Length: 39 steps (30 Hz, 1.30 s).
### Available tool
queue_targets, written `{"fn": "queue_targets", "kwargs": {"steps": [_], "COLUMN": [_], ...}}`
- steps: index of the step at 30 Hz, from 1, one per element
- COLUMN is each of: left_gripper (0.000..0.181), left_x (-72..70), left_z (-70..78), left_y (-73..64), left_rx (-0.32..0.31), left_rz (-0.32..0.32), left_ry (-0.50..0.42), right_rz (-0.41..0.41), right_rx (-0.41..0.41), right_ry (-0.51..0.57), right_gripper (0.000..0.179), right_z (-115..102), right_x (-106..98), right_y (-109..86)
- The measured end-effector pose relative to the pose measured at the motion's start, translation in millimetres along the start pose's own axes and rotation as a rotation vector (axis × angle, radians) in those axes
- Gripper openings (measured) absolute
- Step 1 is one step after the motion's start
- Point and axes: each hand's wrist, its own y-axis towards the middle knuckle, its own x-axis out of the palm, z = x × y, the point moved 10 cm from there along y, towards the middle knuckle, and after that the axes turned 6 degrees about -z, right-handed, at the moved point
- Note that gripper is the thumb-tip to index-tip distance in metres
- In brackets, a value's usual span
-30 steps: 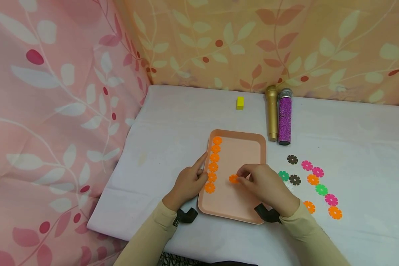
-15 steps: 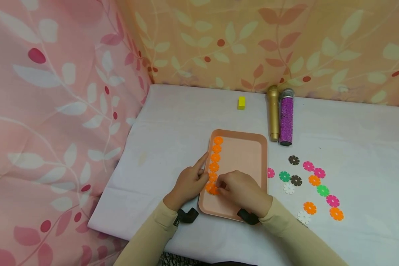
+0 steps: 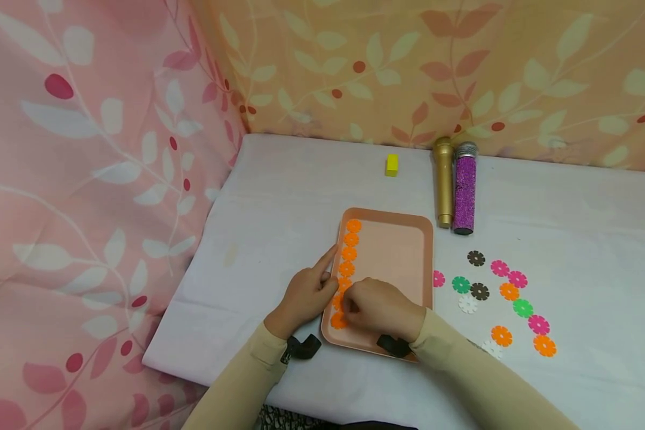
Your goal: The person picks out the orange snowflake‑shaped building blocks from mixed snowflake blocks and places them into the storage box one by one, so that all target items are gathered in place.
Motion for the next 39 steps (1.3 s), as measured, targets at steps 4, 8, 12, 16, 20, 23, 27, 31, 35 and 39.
{"fn": "queue_targets", "kwargs": {"steps": [4,8,12,16,20,23,27,31,35,39], "left_gripper": [0.069,0.069,0.068,0.068,0.068,0.067,0.068,0.069,0.068,0.067], "left_x": [0.3,0.2,0.1,-0.2,-0.1,0.2,0.8,1.4,2.2,2.5], "left_z": [-0.7,0.4,0.8,1.0,0.7,-0.3,-2.0,-3.9,-5.3,-4.5], "left_y": [0.2,0.0,0.2,0.4,1.0,0.9,0.9,0.9,0.7,1.0], "left_rx": [0.006,0.012,0.014,0.015,0.014,0.007,-0.009,-0.011,-0.001,0.006], "left_rz": [0.002,0.001,0.004,0.004,0.003,0.003,-0.003,0.002,0.009,0.011], "left_ry": [-0.004,-0.014,-0.016,-0.013,-0.004,-0.002,-0.014,-0.018,-0.019,-0.030], "right_rz": [-0.052,-0.069,-0.050,-0.037,-0.004,0.030,0.069,0.115,0.146,0.155], "right_rx": [0.004,0.005,0.011,0.025,0.032,0.035,0.047,0.074,0.112,0.179], "right_ry": [-0.012,-0.040,-0.059,-0.062,-0.023,-0.001,0.021,0.032,0.038,0.067], "right_gripper": [0.037,0.035,0.037,0.039,0.038,0.035,0.030,0.023,0.017,0.013], "right_z": [1,1,1,2,3,4,7,15,26,42], "right_x": [8,11,10,9,1,-10,-25,-39,-49,-53], "right_y": [3.7,5.8,5.6,4.1,-1.4,-8.9,-22.4,-38.6,-56.1,-75.1]}}
